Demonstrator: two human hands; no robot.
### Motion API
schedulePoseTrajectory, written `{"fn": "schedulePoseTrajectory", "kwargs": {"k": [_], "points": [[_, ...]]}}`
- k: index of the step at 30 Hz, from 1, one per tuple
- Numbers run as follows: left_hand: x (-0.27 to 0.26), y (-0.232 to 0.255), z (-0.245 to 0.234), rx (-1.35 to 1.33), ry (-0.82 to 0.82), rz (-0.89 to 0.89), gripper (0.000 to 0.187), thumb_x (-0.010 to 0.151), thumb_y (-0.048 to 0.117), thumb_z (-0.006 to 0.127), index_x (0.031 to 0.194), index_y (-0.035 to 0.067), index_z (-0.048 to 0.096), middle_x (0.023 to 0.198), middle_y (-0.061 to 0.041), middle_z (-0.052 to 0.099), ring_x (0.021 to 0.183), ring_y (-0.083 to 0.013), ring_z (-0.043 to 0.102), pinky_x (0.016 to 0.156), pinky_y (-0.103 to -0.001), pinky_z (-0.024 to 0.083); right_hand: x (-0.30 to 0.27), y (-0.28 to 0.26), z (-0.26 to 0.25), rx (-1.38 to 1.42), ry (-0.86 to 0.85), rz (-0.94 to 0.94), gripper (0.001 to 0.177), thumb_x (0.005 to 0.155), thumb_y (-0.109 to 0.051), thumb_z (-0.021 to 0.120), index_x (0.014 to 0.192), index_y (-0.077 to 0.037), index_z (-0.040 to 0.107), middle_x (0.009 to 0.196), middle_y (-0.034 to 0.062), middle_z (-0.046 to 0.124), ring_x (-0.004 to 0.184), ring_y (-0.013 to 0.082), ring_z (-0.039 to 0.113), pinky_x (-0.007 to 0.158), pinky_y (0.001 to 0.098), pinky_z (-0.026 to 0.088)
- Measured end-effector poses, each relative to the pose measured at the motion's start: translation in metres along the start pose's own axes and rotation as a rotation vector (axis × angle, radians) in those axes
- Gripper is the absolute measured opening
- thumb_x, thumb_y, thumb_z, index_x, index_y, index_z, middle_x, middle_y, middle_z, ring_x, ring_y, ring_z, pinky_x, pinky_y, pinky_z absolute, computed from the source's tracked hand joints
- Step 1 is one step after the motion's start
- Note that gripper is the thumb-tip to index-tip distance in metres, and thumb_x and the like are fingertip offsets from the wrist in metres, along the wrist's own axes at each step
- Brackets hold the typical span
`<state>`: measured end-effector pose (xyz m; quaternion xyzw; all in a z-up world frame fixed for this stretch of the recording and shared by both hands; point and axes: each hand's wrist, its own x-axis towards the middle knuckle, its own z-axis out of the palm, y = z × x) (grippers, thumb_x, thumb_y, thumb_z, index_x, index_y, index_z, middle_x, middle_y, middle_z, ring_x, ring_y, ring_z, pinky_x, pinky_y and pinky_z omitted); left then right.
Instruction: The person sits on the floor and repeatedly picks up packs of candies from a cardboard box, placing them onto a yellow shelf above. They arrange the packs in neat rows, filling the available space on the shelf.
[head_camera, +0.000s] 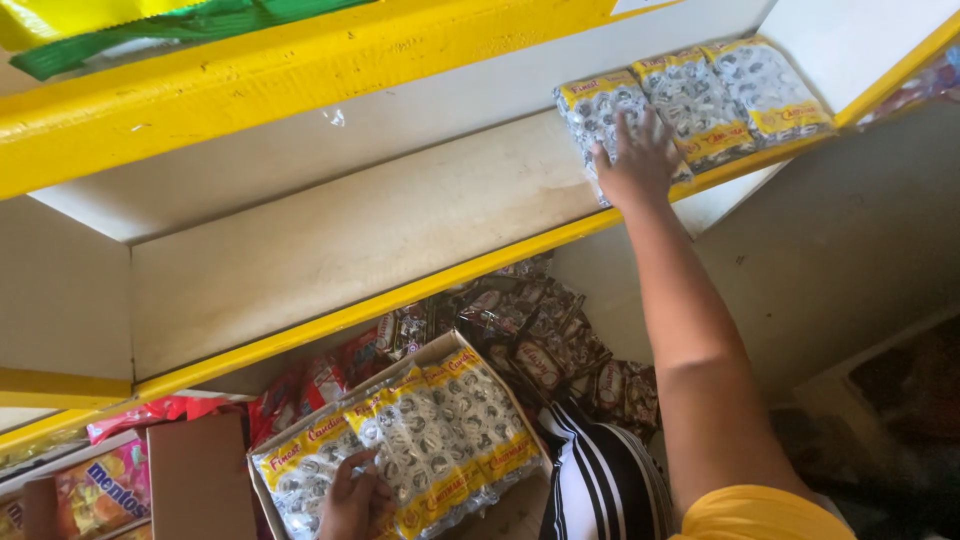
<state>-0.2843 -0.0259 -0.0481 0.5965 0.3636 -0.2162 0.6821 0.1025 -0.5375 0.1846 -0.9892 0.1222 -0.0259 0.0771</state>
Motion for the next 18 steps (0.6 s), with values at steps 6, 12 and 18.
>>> {"fn": "schedulePoseTrajectory", "kwargs": {"k": [6,12,18], "points": [[0.012,-0.023,-0.006,0.018,0.008,0.151,0.040,0.097,0.019,0.060,0.134,0.008,0.058,0.070,-0.013,0.067,0.052,-0.0197,0.060,0.046,-0.032,0.047,-0.006,0.031,0.027,0.129,0.112,0.097,0.078,0.100,-0.065,0.044,0.167,-0.032,0.021,0.173,0.0143,0.003,0.158,0.0471,-0.001,0.123,0.0689,0.004],[-0.009,0.002,0.005,0.003,0.010,0.082,0.037,0.096,0.019,0.058,0.132,0.008,0.055,0.070,-0.015,0.068,0.054,-0.0234,0.067,0.045,-0.033,0.049,0.017,0.048,0.011,0.161,-0.012,-0.002,0.082,0.094,-0.066,0.045,0.164,-0.028,0.023,0.171,0.0114,0.006,0.156,0.0425,0.001,0.122,0.0669,0.004],[-0.049,0.034,0.022,0.009,0.011,0.064,0.037,0.098,0.021,0.058,0.133,0.011,0.057,0.072,-0.012,0.065,0.052,-0.0188,0.060,0.043,-0.031,0.042,0.019,0.123,0.038,0.115,0.146,0.116,0.083,0.103,-0.062,0.031,0.159,-0.001,0.031,0.170,0.0152,0.023,0.158,0.0306,0.016,0.121,0.0650,0.015]]}}
